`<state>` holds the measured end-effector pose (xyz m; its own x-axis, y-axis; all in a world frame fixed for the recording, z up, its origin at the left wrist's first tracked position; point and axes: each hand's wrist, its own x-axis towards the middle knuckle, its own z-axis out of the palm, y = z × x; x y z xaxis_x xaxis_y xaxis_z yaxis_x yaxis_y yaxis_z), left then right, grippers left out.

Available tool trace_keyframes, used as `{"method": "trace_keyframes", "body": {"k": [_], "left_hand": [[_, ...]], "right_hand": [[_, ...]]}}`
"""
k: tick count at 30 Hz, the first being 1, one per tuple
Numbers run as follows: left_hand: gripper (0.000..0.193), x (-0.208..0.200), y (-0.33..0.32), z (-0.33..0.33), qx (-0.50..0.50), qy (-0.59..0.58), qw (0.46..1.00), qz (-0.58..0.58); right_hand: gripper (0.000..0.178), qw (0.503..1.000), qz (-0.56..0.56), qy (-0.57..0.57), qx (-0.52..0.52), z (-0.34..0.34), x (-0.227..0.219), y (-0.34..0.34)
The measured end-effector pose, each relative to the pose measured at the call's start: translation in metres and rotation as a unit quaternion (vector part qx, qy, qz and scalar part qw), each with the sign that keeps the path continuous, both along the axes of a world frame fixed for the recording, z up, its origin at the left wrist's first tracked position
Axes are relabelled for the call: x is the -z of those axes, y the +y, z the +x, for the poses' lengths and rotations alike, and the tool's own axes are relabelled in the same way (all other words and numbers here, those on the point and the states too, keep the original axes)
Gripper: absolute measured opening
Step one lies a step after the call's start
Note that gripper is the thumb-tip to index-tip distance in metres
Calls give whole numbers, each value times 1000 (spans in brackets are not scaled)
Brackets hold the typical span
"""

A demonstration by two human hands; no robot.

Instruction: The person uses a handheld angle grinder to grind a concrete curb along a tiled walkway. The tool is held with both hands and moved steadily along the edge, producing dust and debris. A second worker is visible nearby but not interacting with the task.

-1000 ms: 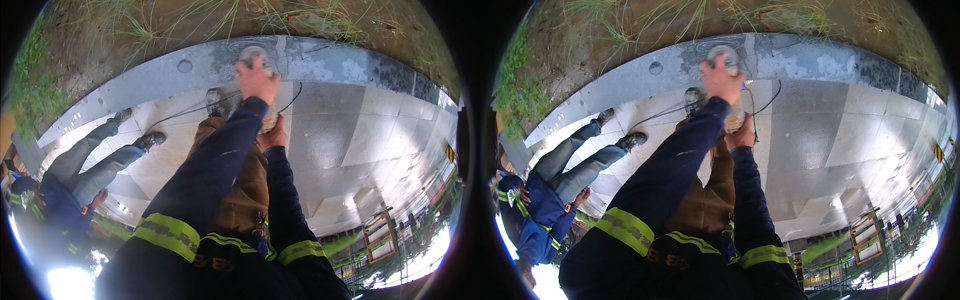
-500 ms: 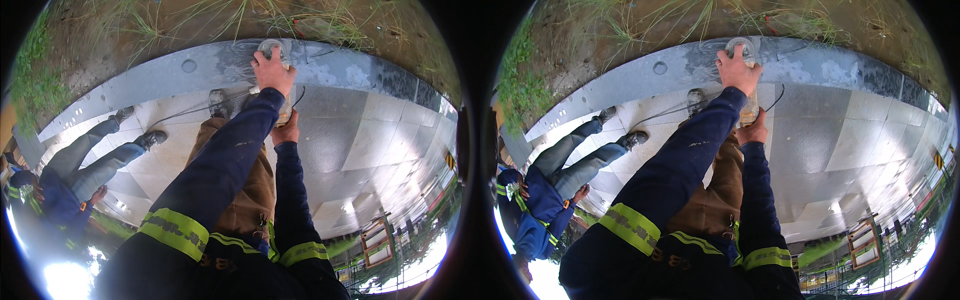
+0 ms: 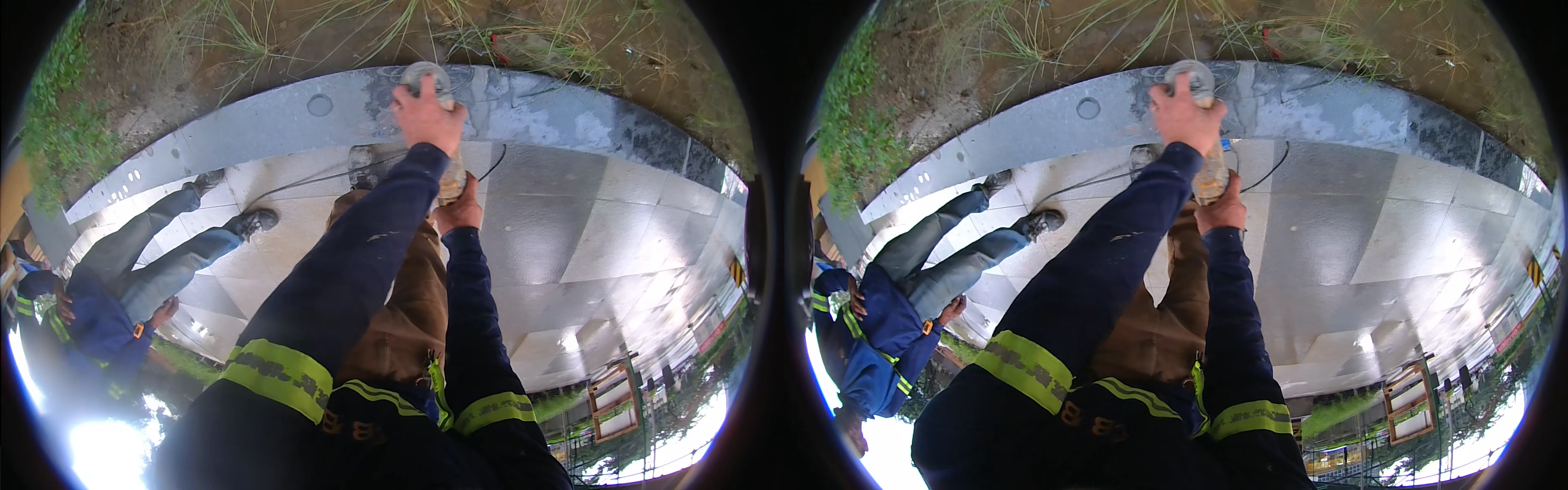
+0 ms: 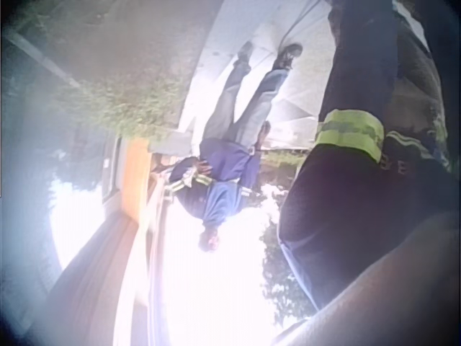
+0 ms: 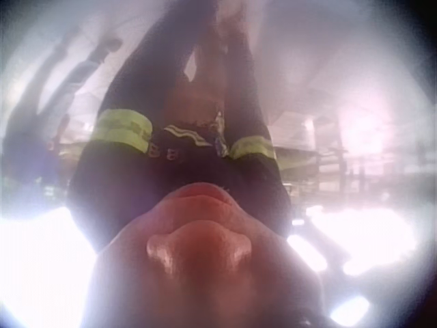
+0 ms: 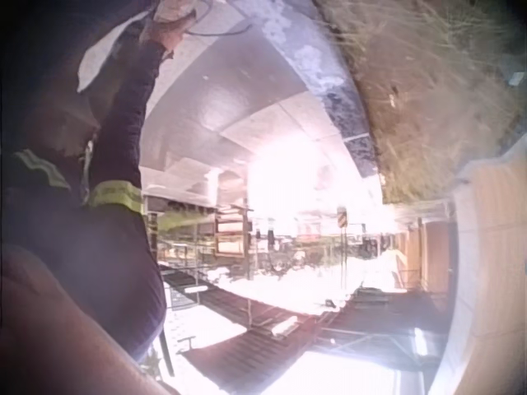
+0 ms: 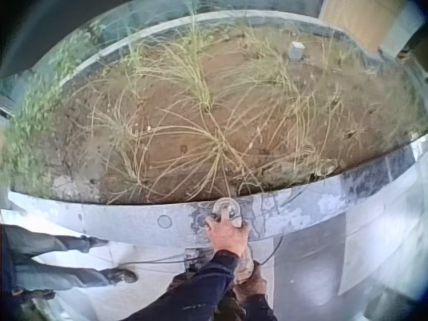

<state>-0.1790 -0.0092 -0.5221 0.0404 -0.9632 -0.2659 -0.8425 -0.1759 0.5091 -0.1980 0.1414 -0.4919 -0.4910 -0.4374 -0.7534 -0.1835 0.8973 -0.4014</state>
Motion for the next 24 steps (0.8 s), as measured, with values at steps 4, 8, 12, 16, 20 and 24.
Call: {"method": "trace_keyframes", "body": {"k": [4, 8, 12, 16, 20, 24], "left_hand": [[68, -5, 12, -20, 6, 19, 999, 34], [67, -7, 16, -5, -11, -7, 1000, 22], [69, -3, 17, -18, 18, 7, 1000, 22], [68, 0, 20, -59, 49, 12, 999, 7], [68, -2, 19, -53, 43, 12, 999, 17], [70, -4, 9, 4, -3, -12, 999, 36]], "right_hand": [[75, 1000, 5, 19, -8, -16, -6, 16], [77, 999, 15, -19, -22, -11, 4, 23], [75, 1000, 7, -3, -26, -22, 14, 26], [70, 998, -51, 25, 32, -45, 10, 27], [73, 998, -46, 34, 23, -38, 4, 25], [73, 999, -26, -21, -7, -1, 8, 13]]}}
